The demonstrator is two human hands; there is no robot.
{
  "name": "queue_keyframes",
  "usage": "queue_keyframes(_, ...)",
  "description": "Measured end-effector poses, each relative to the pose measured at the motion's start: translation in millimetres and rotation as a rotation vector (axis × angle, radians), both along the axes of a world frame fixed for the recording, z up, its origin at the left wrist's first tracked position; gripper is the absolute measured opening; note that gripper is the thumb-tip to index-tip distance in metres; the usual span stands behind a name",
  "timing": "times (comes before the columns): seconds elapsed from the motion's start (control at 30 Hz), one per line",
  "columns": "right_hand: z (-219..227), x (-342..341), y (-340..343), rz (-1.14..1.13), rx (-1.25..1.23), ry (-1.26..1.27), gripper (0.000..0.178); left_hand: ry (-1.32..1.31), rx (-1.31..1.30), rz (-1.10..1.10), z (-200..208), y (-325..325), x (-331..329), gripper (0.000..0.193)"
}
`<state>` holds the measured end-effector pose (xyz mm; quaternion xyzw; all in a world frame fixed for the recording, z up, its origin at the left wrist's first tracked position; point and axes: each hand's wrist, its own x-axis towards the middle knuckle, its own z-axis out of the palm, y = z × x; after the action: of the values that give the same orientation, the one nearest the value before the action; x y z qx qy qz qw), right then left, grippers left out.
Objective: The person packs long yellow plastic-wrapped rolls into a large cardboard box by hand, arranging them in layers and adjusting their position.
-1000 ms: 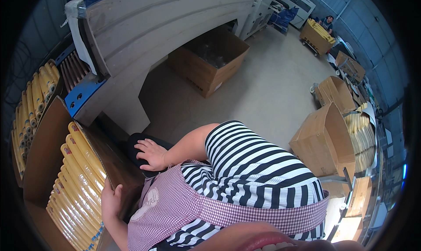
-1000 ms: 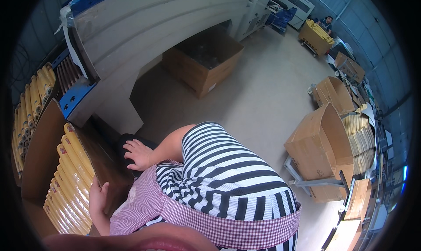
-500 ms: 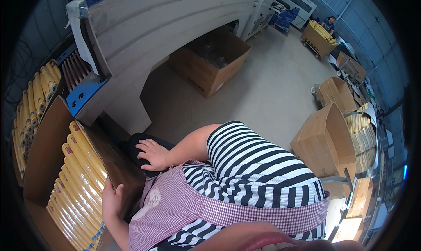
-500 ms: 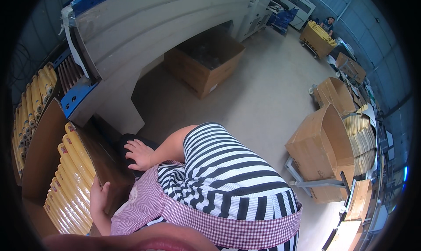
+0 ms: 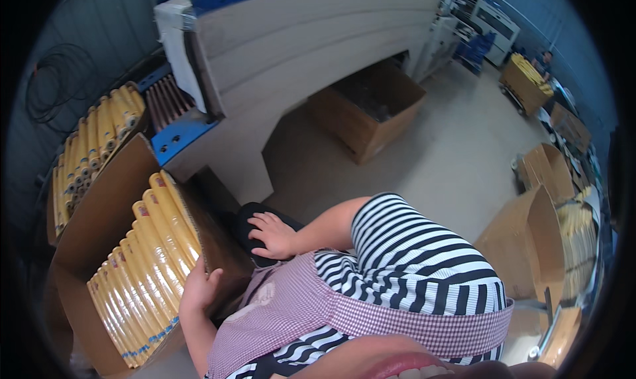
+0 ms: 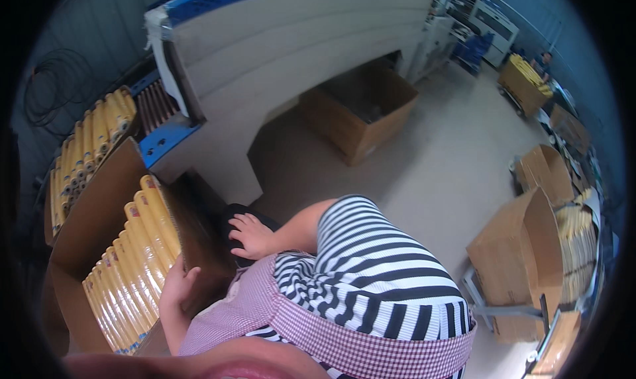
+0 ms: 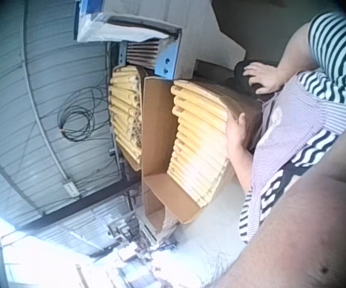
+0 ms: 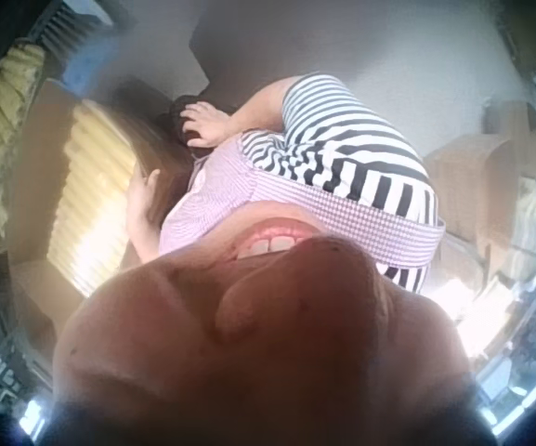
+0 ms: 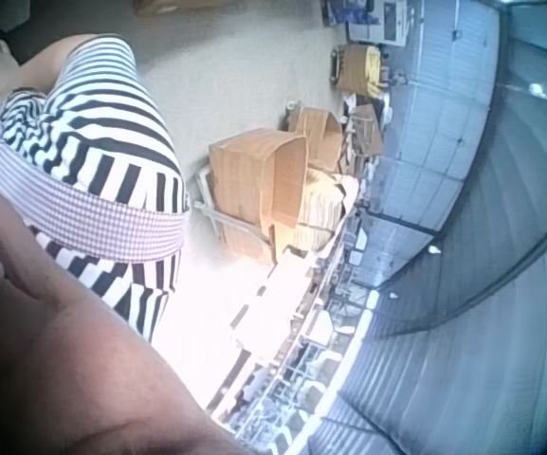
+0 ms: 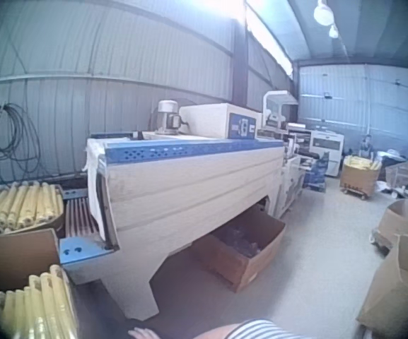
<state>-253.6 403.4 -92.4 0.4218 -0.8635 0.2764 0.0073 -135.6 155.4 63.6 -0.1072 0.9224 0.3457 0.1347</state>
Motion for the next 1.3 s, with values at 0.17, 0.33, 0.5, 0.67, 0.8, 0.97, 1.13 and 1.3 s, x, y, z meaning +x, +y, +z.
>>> queue_keyframes(0.17,9,3,-4,0.020,0.047,0.005,0.043,0.031,-0.011,-0.023,-4,-6,2,0.060)
queue_keyframes(0.33,11,6,-3,0.014,0.066,-0.005,0.043,0.035,-0.023,-0.021,-6,-7,2,0.067)
queue_keyframes(0.5,10,8,-5,0.001,0.057,-0.004,0.043,0.013,-0.024,-0.002,1,-2,1,0.073)
queue_keyframes(0.67,11,14,-7,0.000,0.068,-0.018,0.045,0.058,-0.058,0.035,1,1,6,0.072)
queue_keyframes(0.8,17,16,-8,0.026,0.070,-0.047,0.047,0.083,-0.020,0.063,1,4,6,0.073)
queue_keyframes(0.97,23,15,-9,0.040,0.127,-0.062,0.046,0.104,0.041,0.076,-5,2,7,0.065)
queue_keyframes(1.13,25,12,-7,0.034,0.152,-0.081,0.047,0.102,0.027,0.063,-5,1,3,0.061)
queue_keyframes(1.3,17,10,-5,0.019,0.091,-0.059,0.046,0.097,-0.022,0.067,1,4,3,0.061)
